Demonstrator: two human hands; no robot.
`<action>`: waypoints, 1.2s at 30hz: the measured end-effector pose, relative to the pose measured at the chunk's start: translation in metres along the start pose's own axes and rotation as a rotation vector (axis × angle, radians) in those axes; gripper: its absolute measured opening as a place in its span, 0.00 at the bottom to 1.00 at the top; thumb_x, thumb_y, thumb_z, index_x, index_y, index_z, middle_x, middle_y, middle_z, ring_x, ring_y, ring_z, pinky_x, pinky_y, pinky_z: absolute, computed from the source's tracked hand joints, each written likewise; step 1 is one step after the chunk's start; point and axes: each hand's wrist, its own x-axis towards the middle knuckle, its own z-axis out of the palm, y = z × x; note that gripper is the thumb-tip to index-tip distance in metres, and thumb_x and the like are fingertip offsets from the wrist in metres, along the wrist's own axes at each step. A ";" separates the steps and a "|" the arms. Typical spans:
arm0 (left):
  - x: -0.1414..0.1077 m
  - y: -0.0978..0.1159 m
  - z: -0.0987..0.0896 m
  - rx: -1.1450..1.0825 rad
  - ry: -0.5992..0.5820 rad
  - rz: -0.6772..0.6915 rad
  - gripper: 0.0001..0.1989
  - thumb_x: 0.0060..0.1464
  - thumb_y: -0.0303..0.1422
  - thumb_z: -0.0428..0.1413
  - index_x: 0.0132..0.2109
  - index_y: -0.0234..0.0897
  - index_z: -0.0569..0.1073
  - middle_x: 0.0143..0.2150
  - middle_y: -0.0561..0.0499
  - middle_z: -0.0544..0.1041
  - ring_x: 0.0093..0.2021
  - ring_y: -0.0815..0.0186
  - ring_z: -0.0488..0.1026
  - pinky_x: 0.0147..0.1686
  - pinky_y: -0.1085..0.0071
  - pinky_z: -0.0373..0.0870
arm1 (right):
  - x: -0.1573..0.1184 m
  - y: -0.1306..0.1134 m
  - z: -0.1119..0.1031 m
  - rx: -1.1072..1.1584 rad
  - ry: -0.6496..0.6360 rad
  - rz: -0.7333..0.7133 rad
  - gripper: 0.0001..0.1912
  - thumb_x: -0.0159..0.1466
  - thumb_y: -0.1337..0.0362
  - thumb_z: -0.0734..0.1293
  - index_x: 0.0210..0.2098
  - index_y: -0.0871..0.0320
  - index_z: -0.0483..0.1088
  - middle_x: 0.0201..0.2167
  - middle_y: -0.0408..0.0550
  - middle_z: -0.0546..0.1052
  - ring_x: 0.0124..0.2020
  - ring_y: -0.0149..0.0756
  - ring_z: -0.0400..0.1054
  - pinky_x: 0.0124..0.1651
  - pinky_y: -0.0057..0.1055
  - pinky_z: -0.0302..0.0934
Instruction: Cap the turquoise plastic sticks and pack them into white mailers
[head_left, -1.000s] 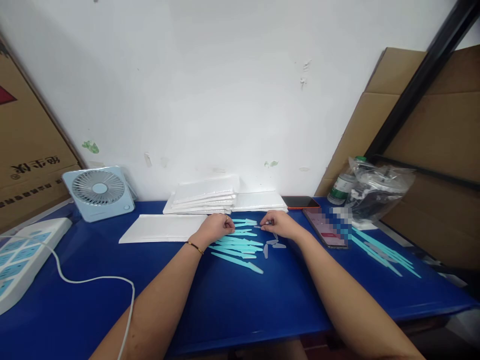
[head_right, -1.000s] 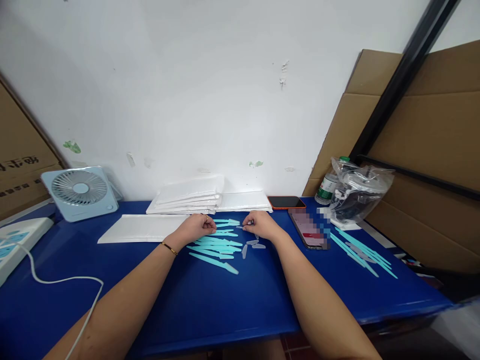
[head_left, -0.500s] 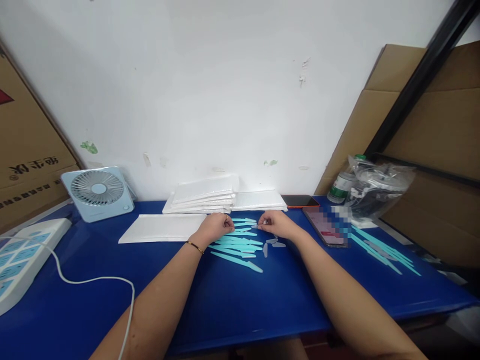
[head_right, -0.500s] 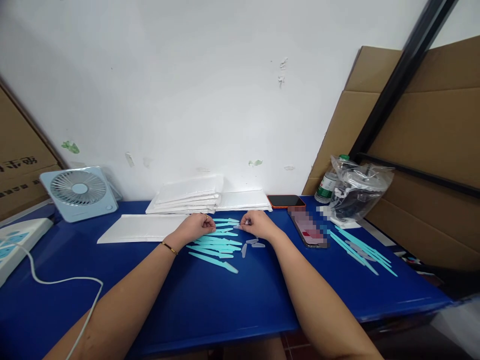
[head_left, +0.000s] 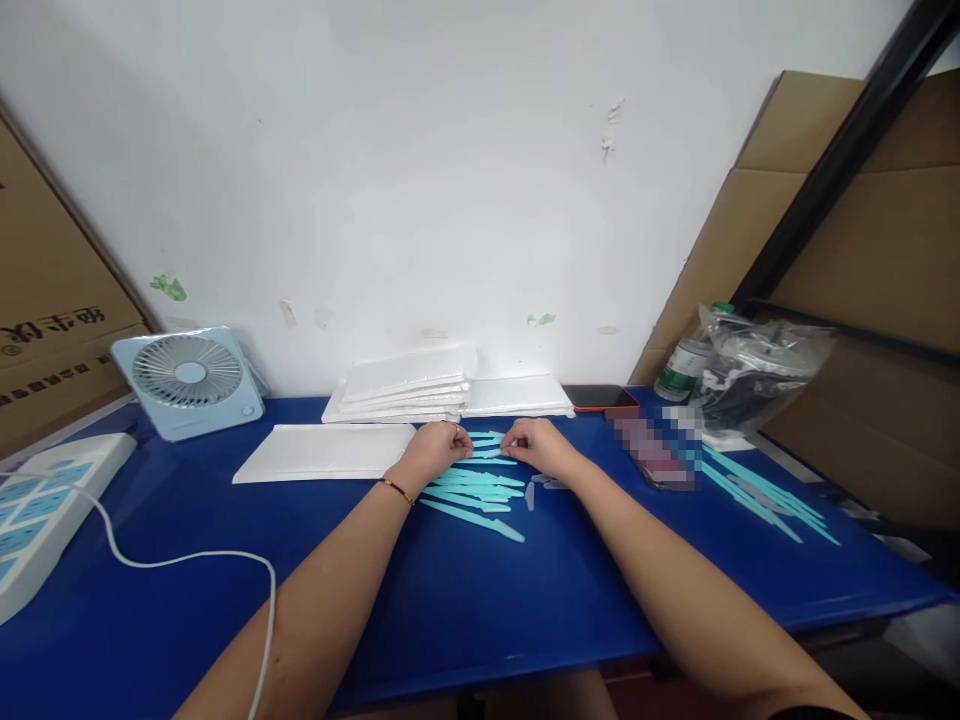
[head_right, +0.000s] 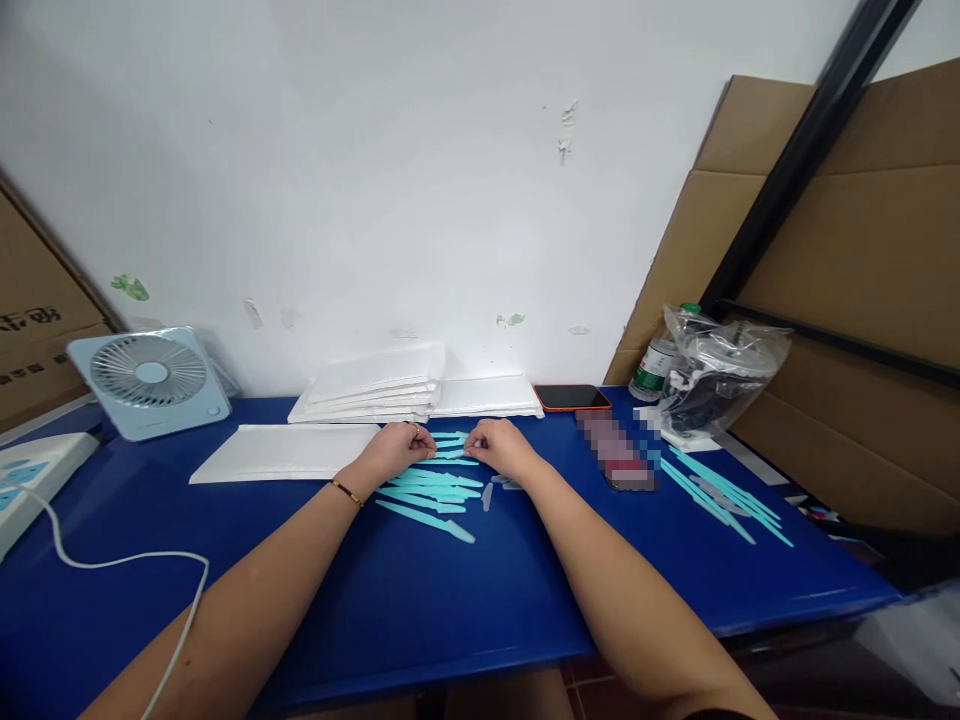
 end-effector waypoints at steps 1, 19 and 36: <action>0.001 0.000 0.000 0.004 -0.004 -0.002 0.05 0.47 0.34 0.57 0.31 0.40 0.77 0.29 0.54 0.77 0.30 0.67 0.72 0.29 0.75 0.63 | 0.001 -0.001 0.002 -0.010 0.000 -0.004 0.04 0.56 0.65 0.68 0.29 0.57 0.76 0.28 0.45 0.75 0.26 0.29 0.66 0.30 0.24 0.57; -0.009 0.006 -0.004 0.085 -0.060 0.058 0.08 0.48 0.39 0.57 0.30 0.41 0.76 0.28 0.55 0.76 0.29 0.68 0.71 0.27 0.75 0.59 | -0.023 0.007 -0.052 -0.079 -0.253 0.341 0.04 0.49 0.65 0.69 0.25 0.59 0.76 0.23 0.45 0.77 0.26 0.33 0.68 0.27 0.25 0.55; 0.001 0.004 0.010 0.122 0.039 0.121 0.06 0.51 0.33 0.56 0.30 0.39 0.76 0.31 0.53 0.78 0.31 0.67 0.72 0.32 0.74 0.62 | -0.007 0.000 -0.012 -0.041 -0.061 0.016 0.06 0.57 0.69 0.65 0.30 0.59 0.75 0.30 0.47 0.76 0.29 0.31 0.67 0.33 0.25 0.57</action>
